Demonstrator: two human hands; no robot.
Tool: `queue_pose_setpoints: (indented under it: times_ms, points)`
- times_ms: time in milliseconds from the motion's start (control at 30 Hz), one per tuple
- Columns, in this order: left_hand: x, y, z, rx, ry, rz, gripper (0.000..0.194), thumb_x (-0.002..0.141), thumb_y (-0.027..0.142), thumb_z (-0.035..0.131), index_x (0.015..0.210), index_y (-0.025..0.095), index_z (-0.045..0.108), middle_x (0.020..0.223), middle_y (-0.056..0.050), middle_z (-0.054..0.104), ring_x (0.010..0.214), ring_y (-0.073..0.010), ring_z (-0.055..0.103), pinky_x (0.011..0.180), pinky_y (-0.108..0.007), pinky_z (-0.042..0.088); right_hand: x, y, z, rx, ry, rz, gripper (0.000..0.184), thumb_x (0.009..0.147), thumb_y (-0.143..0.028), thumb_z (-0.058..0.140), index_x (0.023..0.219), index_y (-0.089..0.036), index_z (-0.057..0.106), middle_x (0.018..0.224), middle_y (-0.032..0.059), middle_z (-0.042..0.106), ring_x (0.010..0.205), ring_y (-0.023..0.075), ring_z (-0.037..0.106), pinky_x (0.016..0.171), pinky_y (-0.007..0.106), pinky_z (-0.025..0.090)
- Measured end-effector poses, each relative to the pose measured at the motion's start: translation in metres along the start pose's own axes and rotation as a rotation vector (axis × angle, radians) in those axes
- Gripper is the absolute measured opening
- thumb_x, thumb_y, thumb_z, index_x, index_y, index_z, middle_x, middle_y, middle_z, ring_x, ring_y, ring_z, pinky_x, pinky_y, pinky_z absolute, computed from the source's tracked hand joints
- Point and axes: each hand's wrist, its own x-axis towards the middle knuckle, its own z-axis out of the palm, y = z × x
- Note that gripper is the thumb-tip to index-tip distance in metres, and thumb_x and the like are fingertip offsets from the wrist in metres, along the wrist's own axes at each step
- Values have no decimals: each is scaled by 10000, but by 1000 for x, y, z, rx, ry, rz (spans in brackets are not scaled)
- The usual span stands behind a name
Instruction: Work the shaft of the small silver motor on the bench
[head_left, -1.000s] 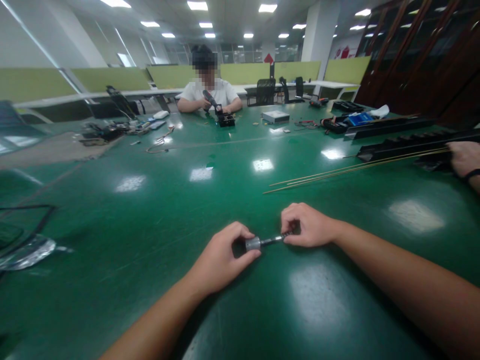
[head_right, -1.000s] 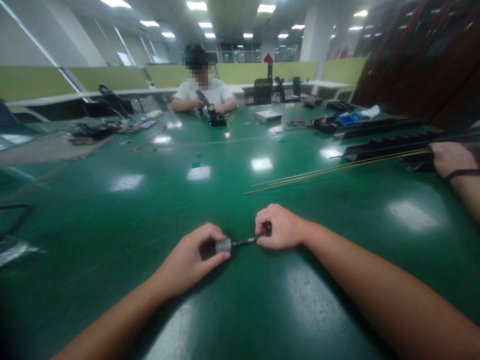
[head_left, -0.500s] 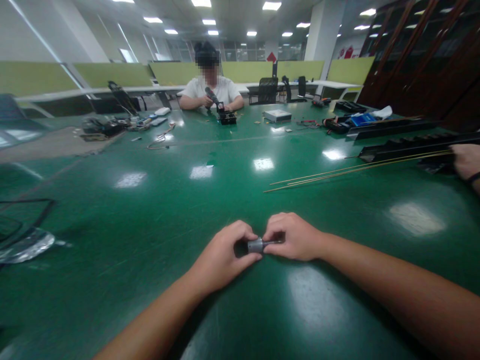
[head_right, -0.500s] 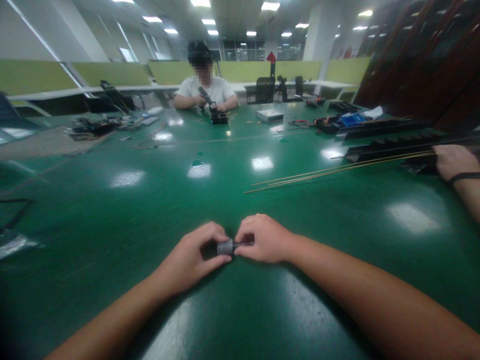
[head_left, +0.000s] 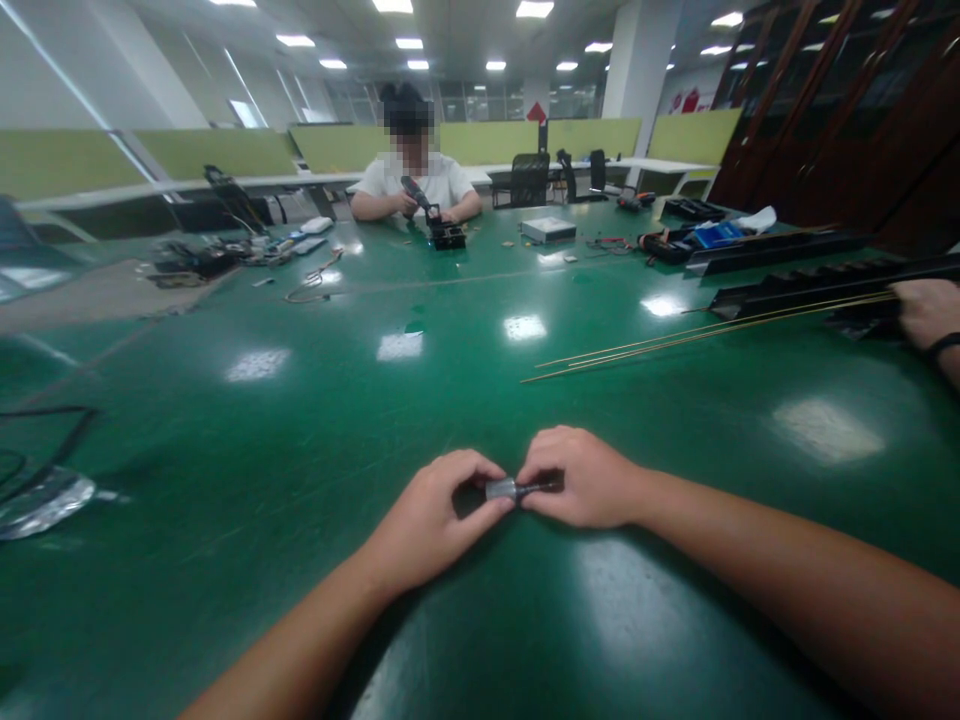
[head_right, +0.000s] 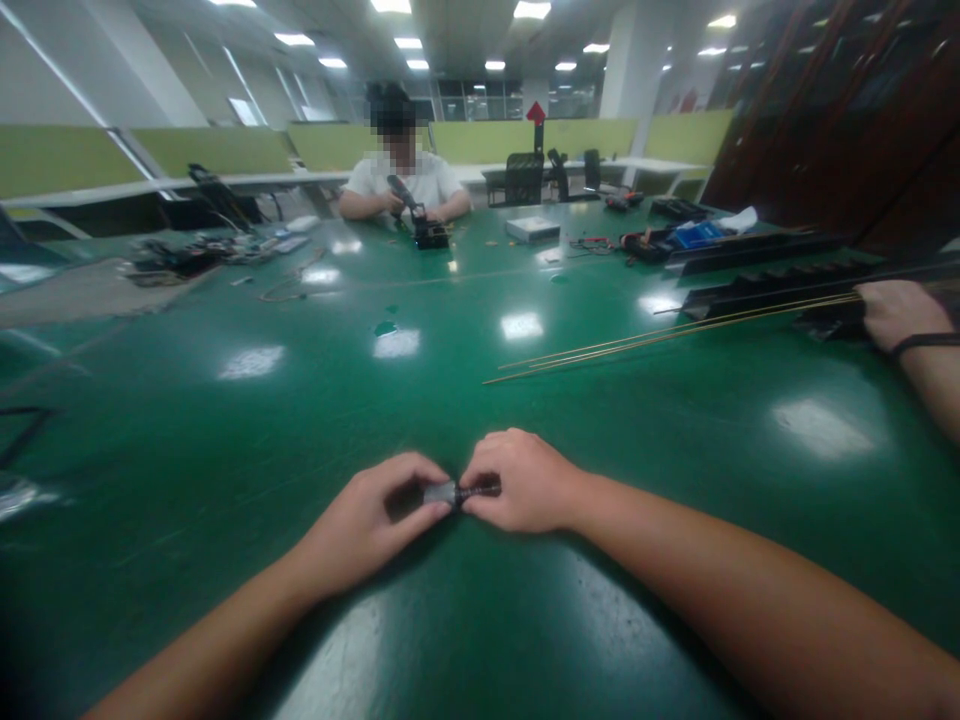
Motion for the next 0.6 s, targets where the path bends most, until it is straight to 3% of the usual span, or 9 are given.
queue_pose_setpoints:
  times_ms: [600]
  points:
    - [0, -1, 0, 9, 5, 7, 158, 873, 302, 651, 998, 208, 672, 930, -28, 683, 854, -189, 636, 782, -303, 484, 0, 2, 0, 15, -18, 17, 94, 800, -203, 707, 886, -173, 731, 792, 31, 696, 752, 155, 602, 709, 272, 428]
